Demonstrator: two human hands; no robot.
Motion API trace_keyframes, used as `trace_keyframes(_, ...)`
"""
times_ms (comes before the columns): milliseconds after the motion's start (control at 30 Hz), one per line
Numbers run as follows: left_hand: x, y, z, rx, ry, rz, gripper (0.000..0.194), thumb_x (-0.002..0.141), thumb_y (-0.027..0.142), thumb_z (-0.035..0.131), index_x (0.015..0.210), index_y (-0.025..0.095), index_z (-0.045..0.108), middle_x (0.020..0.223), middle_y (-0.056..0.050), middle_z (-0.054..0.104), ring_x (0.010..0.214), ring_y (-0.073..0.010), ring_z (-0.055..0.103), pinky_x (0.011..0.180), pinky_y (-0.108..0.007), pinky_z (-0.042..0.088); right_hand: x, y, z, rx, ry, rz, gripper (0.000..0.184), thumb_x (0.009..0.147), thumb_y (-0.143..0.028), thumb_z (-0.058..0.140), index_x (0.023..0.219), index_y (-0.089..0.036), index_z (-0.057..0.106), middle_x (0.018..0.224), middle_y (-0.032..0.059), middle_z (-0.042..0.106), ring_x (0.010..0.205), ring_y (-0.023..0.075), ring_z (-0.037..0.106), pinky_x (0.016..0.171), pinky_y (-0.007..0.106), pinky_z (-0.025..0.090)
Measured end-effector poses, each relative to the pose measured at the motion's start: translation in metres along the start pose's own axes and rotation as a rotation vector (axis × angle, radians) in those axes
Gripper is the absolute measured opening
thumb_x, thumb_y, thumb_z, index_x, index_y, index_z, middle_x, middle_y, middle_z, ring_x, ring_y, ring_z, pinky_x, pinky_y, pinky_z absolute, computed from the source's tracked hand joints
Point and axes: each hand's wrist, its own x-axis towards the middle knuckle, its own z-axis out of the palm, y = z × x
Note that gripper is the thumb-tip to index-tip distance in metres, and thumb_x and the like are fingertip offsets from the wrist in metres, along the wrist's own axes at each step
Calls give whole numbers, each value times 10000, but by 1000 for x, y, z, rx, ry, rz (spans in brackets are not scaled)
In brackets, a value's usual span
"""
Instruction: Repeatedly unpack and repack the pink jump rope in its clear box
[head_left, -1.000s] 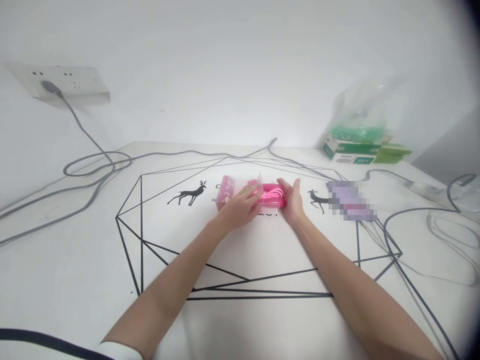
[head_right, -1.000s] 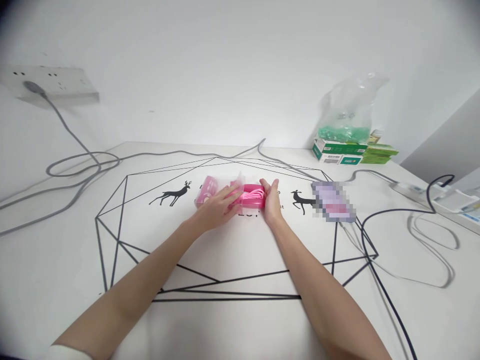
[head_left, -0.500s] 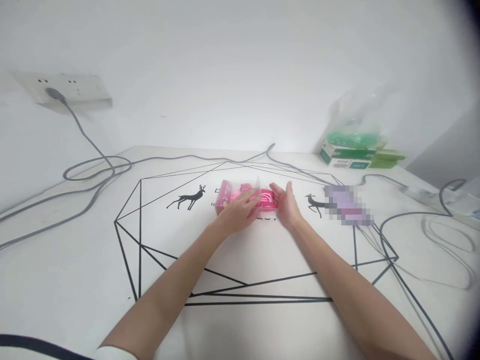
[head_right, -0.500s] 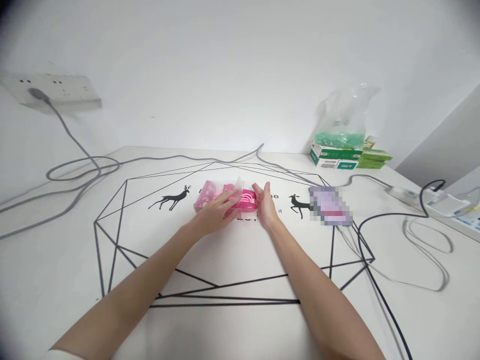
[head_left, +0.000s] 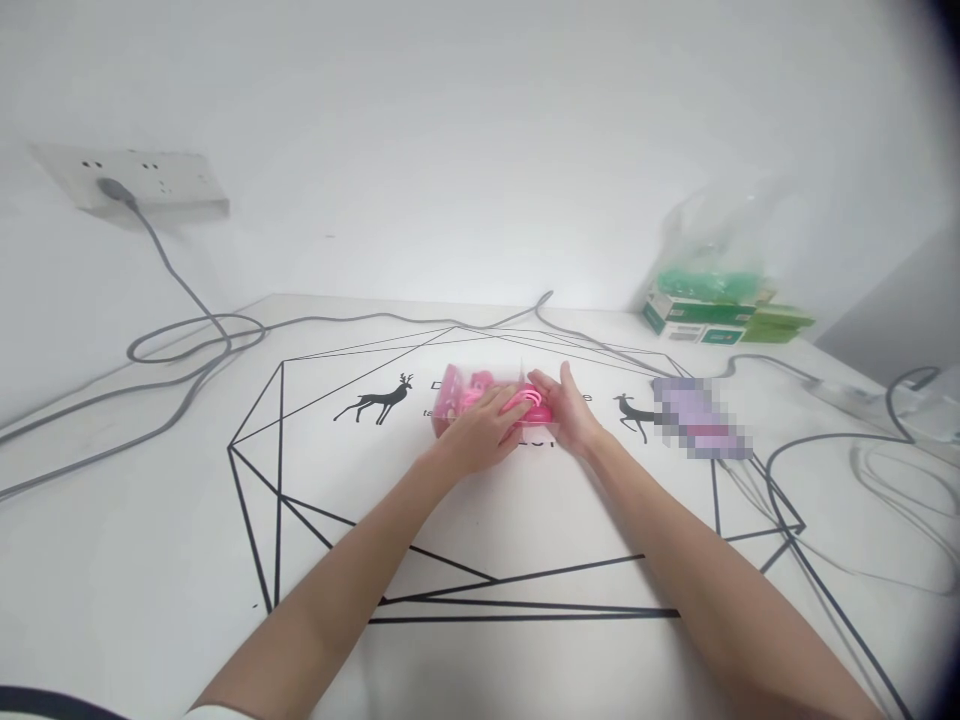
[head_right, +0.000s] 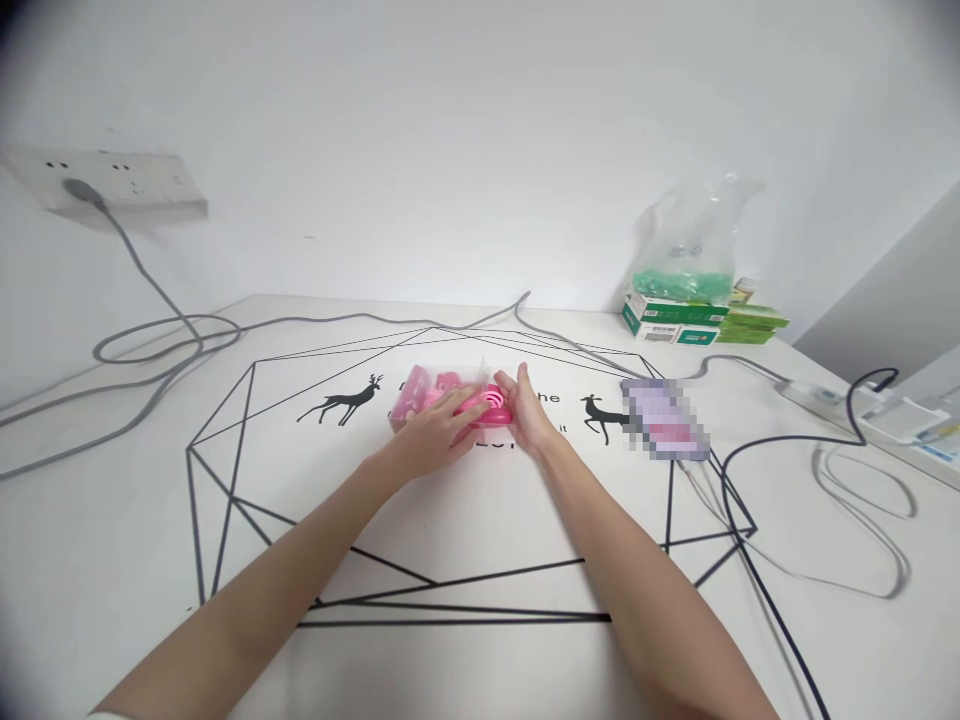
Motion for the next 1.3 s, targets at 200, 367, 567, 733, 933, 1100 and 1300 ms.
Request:
trace_keyframes(200,0,-2,0,-31,-11,-2,383,973,209,453,1351,199,512,1450,-135,501,1348,-274,477,1002,-460,529,1,1,-4,35,-19,-4,753,965,-691,202,1515,-201,353,1597,92,353,1411,202,436,1133,435,392)
trace_keyframes(367,0,0,-4,-32,-59,-36,370,972,225,464,1336,213,527,1485,-112,474,1366,-269,461,1020,-452,518,-4,5,-16,64,44,-31,750,963,-692,209,1467,-182,429,1613,100,317,1449,180,373,1142,383,384)
trace_keyframes(567,0,-2,-3,-42,-51,-28,414,973,227,463,1384,192,487,1472,-124,488,1338,-259,490,997,-429,530,-11,0,-10,32,-43,19,749,967,-694,178,1436,-179,454,1532,98,458,1348,196,509,1166,423,348)
trace_keyframes(733,0,-2,-3,-41,-68,-57,419,965,229,466,1383,206,492,1476,-122,487,1217,-256,593,893,-391,574,-8,-11,-9,-16,-315,88,788,947,-723,121,1358,-205,551,1404,65,596,1275,215,574,1168,427,345)
trace_keyframes(933,0,-3,-2,-46,-71,-55,394,967,242,453,1354,201,512,1471,-129,489,1140,-249,633,829,-372,582,1,-12,-8,-25,-367,118,763,939,-733,114,1292,-268,605,1362,28,630,1263,205,581,1138,390,396)
trace_keyframes(1100,-1,-3,-4,-54,-91,-82,427,971,255,442,1396,240,475,1470,-113,486,1132,-238,629,746,-331,583,-3,-11,-19,-15,-252,83,766,944,-730,133,1260,-228,619,1403,55,595,1319,198,535,1143,387,394)
trace_keyframes(1300,-2,-1,-7,-56,-124,-118,479,968,252,448,1447,264,429,1504,-99,455,1161,-234,621,794,-329,581,-15,-22,-27,-6,-118,73,773,924,-759,201,1251,-208,633,1509,71,494,1401,192,447,1147,361,391)
